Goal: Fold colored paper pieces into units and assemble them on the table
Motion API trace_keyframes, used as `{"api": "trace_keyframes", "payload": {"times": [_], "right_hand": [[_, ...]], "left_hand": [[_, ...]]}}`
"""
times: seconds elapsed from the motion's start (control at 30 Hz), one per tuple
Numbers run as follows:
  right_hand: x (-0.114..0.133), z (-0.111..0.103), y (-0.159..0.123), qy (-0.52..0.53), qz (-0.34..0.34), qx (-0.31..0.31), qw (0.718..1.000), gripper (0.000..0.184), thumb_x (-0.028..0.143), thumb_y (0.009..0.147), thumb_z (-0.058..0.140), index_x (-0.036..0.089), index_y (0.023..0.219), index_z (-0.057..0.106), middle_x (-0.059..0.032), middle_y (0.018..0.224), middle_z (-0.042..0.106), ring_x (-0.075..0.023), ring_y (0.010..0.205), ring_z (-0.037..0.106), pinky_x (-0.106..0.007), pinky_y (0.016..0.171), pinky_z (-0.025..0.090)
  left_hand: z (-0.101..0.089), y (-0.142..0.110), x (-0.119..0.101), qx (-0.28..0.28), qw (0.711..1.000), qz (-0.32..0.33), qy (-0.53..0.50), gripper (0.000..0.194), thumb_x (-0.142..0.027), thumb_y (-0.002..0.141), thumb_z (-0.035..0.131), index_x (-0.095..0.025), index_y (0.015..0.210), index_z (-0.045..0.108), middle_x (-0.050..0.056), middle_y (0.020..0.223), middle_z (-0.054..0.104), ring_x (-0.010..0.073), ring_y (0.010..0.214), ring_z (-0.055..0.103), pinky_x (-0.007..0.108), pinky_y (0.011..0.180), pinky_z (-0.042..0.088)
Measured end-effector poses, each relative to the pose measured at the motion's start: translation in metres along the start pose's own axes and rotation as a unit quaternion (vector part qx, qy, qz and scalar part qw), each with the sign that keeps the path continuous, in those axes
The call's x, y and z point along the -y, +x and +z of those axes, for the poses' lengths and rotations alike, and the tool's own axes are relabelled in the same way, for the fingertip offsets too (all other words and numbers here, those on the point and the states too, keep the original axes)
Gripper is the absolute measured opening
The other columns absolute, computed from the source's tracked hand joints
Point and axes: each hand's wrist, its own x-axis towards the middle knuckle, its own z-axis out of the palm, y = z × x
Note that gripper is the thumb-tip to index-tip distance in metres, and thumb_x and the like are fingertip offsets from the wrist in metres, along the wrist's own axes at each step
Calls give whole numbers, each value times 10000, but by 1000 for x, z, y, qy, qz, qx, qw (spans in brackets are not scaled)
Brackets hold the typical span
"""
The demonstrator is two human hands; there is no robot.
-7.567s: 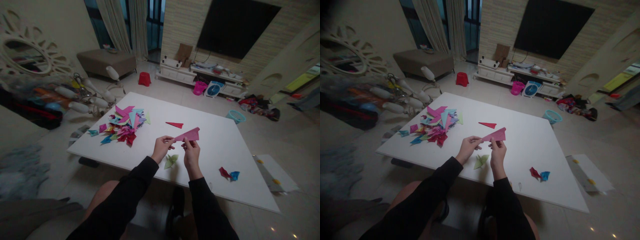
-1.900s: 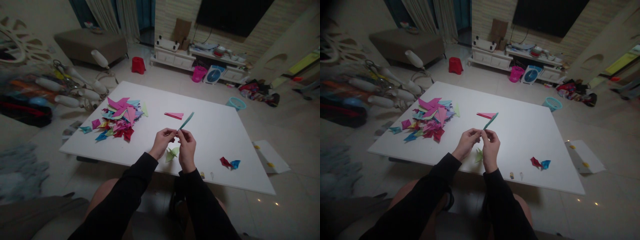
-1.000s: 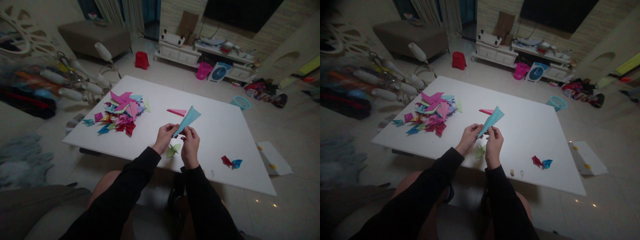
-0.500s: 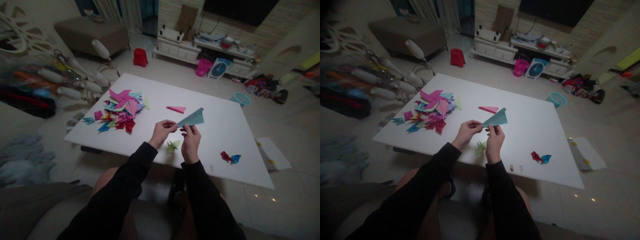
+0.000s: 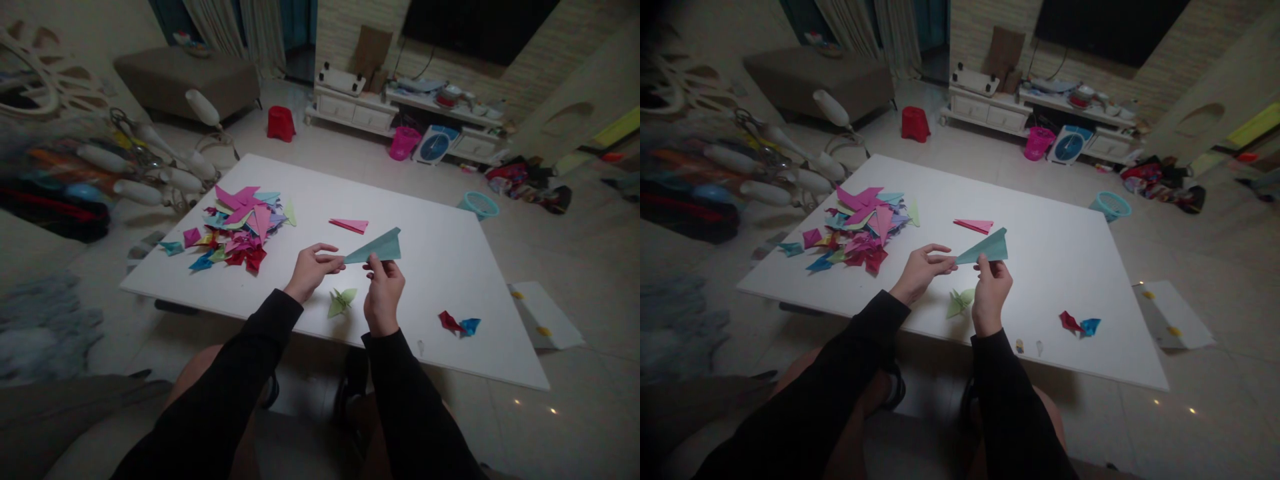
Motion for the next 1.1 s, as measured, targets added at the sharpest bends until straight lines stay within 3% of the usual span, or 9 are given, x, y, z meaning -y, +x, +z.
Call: {"api": "trace_keyframes", "payload": {"times": [0.13, 0.23, 0.43, 0.67, 0.73, 0.8, 0.87, 1.0, 1.1], "right_hand": [[-1, 3, 2, -21, -8, 14, 1000, 316, 457, 742, 706, 153, 820, 662, -19, 745, 678, -145, 668, 600, -259, 617, 402], [-2, 8, -4, -19, 6, 42, 999, 295, 427, 738, 710, 152, 839, 669, -25, 752, 688, -158, 673, 615, -266, 625, 418], [-1, 12, -11, -23, -12, 137, 990, 224, 377, 746, 702, 159, 799, 689, -9, 727, 688, -158, 673, 601, -279, 668, 460], [-3, 15, -9, -33, -6, 147, 989, 268, 413, 811, 606, 159, 858, 679, -45, 820, 720, -169, 694, 616, -295, 675, 495], [-2, 14, -7, -31, 10, 137, 990, 264, 408, 807, 588, 157, 833, 666, -58, 807, 726, -168, 653, 618, -295, 645, 498], [-2, 10, -5, -31, 32, 133, 990, 250, 397, 783, 590, 156, 789, 656, -65, 754, 723, -171, 611, 617, -294, 614, 496], [0, 6, -3, -36, 42, 137, 989, 236, 385, 759, 598, 156, 752, 657, -61, 698, 713, -177, 591, 618, -295, 604, 494], [6, -7, -2, -33, 30, 162, 986, 230, 369, 744, 591, 155, 735, 675, -36, 669, 694, -175, 600, 617, -282, 604, 487], [14, -18, -1, -40, 29, 152, 987, 211, 360, 743, 598, 163, 686, 649, -22, 637, 666, -169, 602, 603, -270, 590, 462]], "left_hand": [[-7, 4, -2, -58, 997, 38, -14, 465, -195, 611, 864, -151, 1014, 637, 129, 1128, 728, 152, 704, 719, 288, 690, 551], [-7, 4, -2, -119, 987, 56, -87, 489, -158, 611, 841, -192, 1041, 610, 54, 1099, 714, 104, 756, 698, 242, 735, 520], [10, -4, 10, -24, 990, -25, -139, 334, -293, 651, 838, -170, 856, 604, 2, 807, 674, 122, 733, 659, 240, 692, 470], [21, -2, 11, -51, 991, 18, -119, 299, -281, 661, 782, -185, 850, 571, -18, 827, 624, 97, 700, 591, 230, 659, 439], [23, -6, 12, -103, 991, 57, -67, 295, -265, 676, 753, -197, 871, 542, -13, 867, 599, 113, 728, 588, 242, 660, 446], [25, -13, 11, -208, 966, 150, 45, 293, -183, 664, 719, -208, 872, 513, -6, 896, 563, 135, 774, 577, 256, 659, 453], [28, -23, 7, -250, 906, 267, 214, 283, -81, 646, 664, -211, 852, 522, 10, 915, 542, 168, 855, 563, 282, 694, 468], [37, -40, -9, -68, 786, 376, 486, 261, -7, 675, 596, -210, 839, 589, 48, 949, 574, 225, 981, 529, 361, 855, 470], [46, -43, -19, 11, 759, 368, 538, 226, -26, 703, 598, -207, 839, 585, 56, 920, 594, 231, 939, 540, 365, 839, 469]]}}
